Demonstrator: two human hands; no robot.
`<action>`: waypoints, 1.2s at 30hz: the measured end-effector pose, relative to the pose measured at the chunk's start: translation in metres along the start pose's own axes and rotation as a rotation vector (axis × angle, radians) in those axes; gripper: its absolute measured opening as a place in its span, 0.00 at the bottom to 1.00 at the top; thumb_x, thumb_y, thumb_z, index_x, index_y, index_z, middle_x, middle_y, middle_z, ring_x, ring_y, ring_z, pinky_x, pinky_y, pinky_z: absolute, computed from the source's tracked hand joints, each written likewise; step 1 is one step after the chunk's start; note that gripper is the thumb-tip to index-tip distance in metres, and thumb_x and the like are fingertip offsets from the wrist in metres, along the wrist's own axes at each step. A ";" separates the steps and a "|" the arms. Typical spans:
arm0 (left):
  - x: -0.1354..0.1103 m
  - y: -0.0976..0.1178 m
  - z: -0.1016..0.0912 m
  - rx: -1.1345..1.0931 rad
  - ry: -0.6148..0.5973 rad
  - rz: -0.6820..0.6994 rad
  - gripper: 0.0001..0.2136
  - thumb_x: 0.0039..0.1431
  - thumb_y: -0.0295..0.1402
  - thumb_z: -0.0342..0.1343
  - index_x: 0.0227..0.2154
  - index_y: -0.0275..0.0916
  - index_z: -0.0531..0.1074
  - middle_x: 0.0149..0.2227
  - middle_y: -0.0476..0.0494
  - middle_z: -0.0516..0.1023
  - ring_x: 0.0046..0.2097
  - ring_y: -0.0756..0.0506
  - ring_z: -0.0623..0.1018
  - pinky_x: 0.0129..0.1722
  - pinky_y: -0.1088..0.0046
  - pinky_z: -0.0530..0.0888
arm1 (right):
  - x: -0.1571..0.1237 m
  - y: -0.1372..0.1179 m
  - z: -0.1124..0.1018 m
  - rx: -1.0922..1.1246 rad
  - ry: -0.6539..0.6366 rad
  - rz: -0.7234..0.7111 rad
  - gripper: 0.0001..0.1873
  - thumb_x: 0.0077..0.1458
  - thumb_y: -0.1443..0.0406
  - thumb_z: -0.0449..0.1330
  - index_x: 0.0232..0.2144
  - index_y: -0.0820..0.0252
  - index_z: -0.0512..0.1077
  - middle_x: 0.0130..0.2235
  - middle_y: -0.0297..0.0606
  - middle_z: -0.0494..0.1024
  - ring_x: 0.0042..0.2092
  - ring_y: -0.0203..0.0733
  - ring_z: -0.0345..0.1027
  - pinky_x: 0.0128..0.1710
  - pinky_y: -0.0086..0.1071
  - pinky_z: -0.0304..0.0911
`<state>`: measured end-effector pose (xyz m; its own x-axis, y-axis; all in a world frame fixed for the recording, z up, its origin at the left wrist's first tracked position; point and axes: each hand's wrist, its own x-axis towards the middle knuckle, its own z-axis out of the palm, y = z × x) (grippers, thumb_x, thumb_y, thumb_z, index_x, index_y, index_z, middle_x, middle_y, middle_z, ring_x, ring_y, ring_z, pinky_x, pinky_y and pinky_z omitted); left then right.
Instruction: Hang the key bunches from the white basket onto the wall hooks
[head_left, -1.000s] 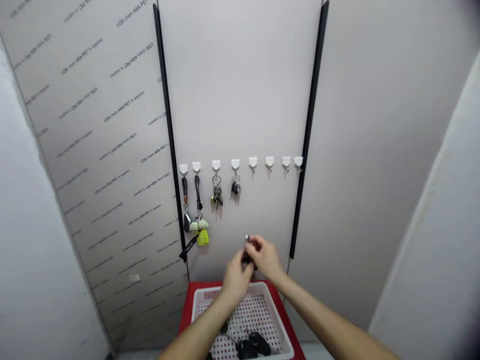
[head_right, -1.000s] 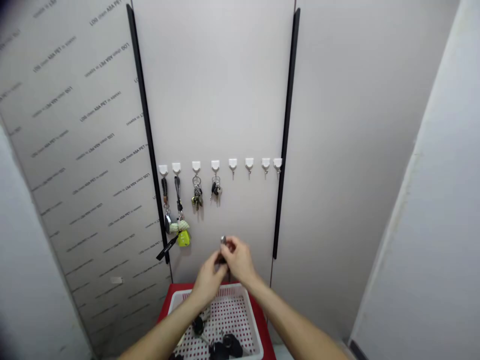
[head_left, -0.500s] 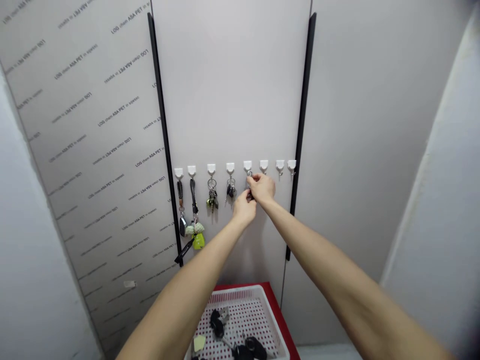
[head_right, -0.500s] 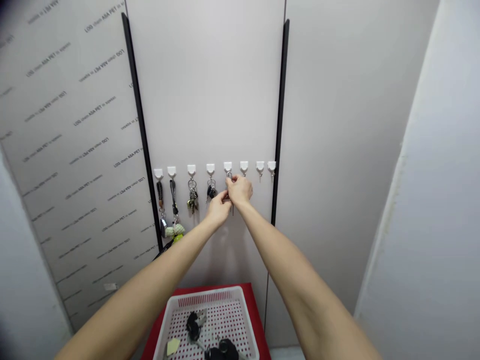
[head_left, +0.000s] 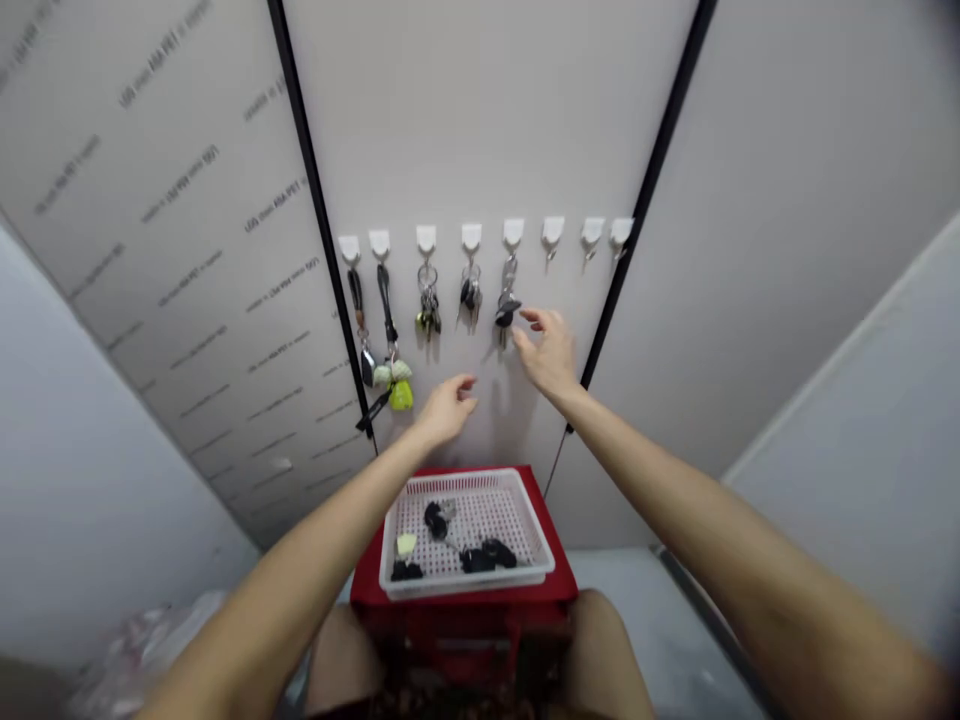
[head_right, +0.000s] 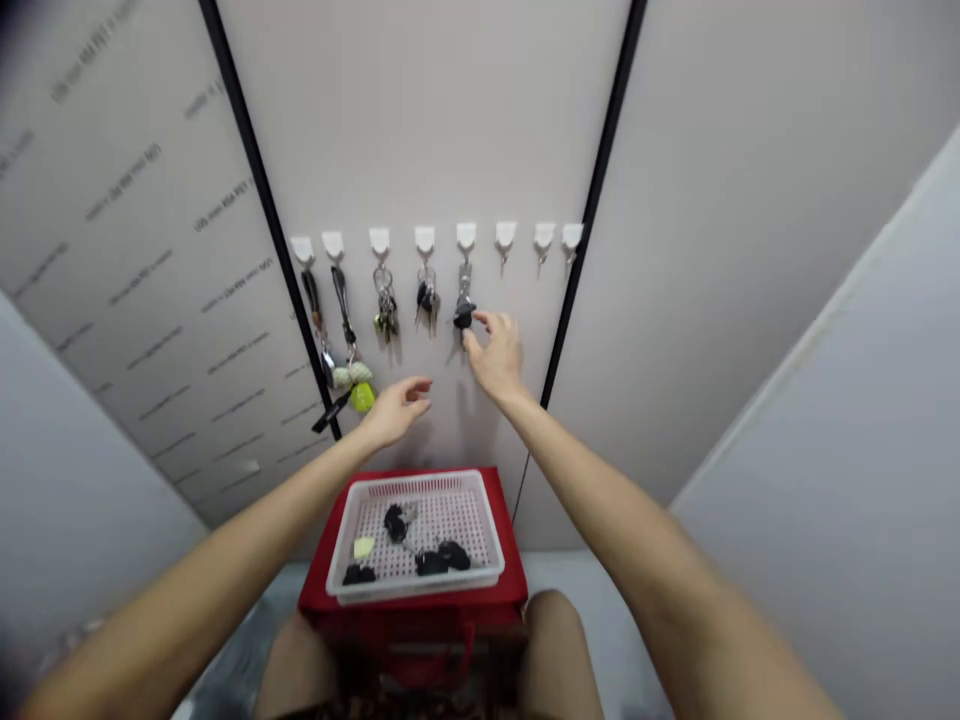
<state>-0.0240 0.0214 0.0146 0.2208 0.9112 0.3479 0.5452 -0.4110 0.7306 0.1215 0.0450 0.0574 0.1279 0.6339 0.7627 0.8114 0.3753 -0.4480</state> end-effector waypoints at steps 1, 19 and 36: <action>-0.015 -0.016 -0.001 0.061 -0.085 -0.017 0.16 0.42 0.27 0.47 0.38 0.33 0.62 0.37 0.42 0.68 0.35 0.50 0.68 0.37 0.75 0.64 | -0.023 0.005 0.006 0.020 -0.103 -0.036 0.16 0.42 0.64 0.47 0.36 0.65 0.63 0.36 0.41 0.66 0.36 0.36 0.59 0.37 0.30 0.52; -0.099 -0.107 0.030 0.474 -0.382 -0.038 0.12 0.40 0.25 0.45 0.30 0.38 0.67 0.26 0.47 0.70 0.30 0.50 0.68 0.31 0.77 0.62 | -0.193 0.002 0.067 -0.044 -1.044 0.013 0.07 0.37 0.64 0.52 0.24 0.59 0.66 0.24 0.33 0.70 0.27 0.33 0.61 0.23 0.23 0.50; -0.026 -0.020 0.004 -0.356 -0.167 -0.095 0.10 0.38 0.23 0.47 0.28 0.33 0.60 0.18 0.55 0.64 0.20 0.57 0.63 0.21 0.82 0.61 | -0.110 0.006 0.028 0.620 -0.595 0.206 0.08 0.41 0.64 0.49 0.21 0.64 0.64 0.21 0.32 0.66 0.24 0.30 0.58 0.27 0.25 0.55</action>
<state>-0.0372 0.0058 -0.0113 0.3272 0.9255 0.1906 0.2621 -0.2827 0.9227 0.0962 -0.0036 -0.0415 -0.2212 0.9115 0.3469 0.3270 0.4044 -0.8541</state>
